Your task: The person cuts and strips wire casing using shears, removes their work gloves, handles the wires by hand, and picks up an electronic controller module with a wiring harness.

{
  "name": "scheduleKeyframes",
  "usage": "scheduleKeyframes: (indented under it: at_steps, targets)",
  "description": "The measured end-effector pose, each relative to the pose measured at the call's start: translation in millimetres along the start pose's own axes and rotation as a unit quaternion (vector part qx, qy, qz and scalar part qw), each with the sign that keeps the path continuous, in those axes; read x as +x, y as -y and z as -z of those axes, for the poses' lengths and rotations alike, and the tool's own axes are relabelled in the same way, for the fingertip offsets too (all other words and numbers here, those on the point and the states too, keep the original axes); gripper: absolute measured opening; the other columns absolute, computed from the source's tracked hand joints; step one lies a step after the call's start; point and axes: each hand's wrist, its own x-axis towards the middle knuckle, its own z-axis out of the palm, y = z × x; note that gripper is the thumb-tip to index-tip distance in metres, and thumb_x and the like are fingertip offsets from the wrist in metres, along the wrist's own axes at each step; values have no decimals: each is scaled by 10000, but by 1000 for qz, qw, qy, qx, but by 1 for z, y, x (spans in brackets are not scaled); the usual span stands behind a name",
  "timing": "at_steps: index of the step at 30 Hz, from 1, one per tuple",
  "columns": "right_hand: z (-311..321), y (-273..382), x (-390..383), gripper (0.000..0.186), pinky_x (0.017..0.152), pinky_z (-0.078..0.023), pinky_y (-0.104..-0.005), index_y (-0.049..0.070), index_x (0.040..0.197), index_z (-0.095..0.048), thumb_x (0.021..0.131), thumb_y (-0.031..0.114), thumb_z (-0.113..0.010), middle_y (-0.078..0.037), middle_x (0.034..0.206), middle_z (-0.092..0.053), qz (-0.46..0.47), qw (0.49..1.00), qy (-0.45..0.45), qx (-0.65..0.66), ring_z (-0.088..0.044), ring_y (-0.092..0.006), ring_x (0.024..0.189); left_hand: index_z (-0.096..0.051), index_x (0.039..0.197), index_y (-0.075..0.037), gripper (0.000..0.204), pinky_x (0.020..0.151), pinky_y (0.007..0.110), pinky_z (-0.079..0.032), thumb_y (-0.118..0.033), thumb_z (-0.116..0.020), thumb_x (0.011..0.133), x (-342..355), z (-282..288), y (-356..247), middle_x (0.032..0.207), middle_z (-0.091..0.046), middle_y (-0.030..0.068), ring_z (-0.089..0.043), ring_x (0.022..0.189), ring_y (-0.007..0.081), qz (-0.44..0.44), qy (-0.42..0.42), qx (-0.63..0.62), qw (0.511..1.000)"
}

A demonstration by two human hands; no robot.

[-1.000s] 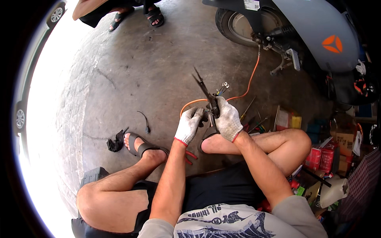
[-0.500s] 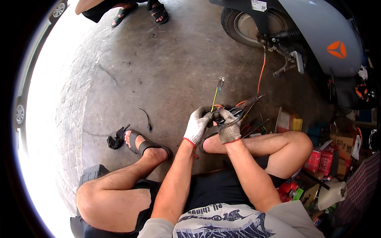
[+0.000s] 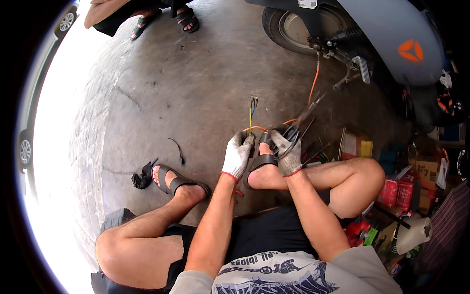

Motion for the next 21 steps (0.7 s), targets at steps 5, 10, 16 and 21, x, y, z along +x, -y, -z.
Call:
scheduleKeyframes:
  at_steps: [5, 10, 16, 21]
  targets:
    - [-17, -4, 0, 314, 625, -521, -307, -40, 1040, -617, 786, 113, -721, -57, 775, -670, 142, 979, 9, -146, -644, -156, 681, -600, 960, 2, 148, 556, 252, -425, -146, -610, 965, -5, -8, -10, 710, -570, 28, -506, 603, 94, -1, 47, 21, 999]
    - [-17, 2, -8, 248, 583, -485, -290, -34, 957, -621, 746, 79, -686, -51, 743, -626, -27, 1000, 10, -12, -588, -125, 638, -607, 998, 7, 94, 545, 254, -454, -61, -550, 967, -10, -8, -17, 788, -601, 42, -539, 612, 104, 47, -50, -130, 989]
    - [-17, -2, -12, 153, 526, -448, -274, -10, 874, -636, 762, 76, -697, -19, 642, -593, 0, 1000, 22, -3, -543, -101, 573, -652, 986, 3, 218, 612, 281, -506, 67, -455, 919, -1, -5, 6, 878, -608, 77, -594, 675, 139, -64, -24, 60, 996]
    - [-17, 26, -10, 208, 530, -472, -274, -17, 936, -630, 770, 79, -710, -52, 687, -629, -17, 998, 55, -31, -569, -114, 565, -687, 980, 22, 132, 739, 329, -538, 13, -616, 869, -8, -8, 4, 1004, -625, 142, -659, 858, 215, -241, -37, 215, 946]
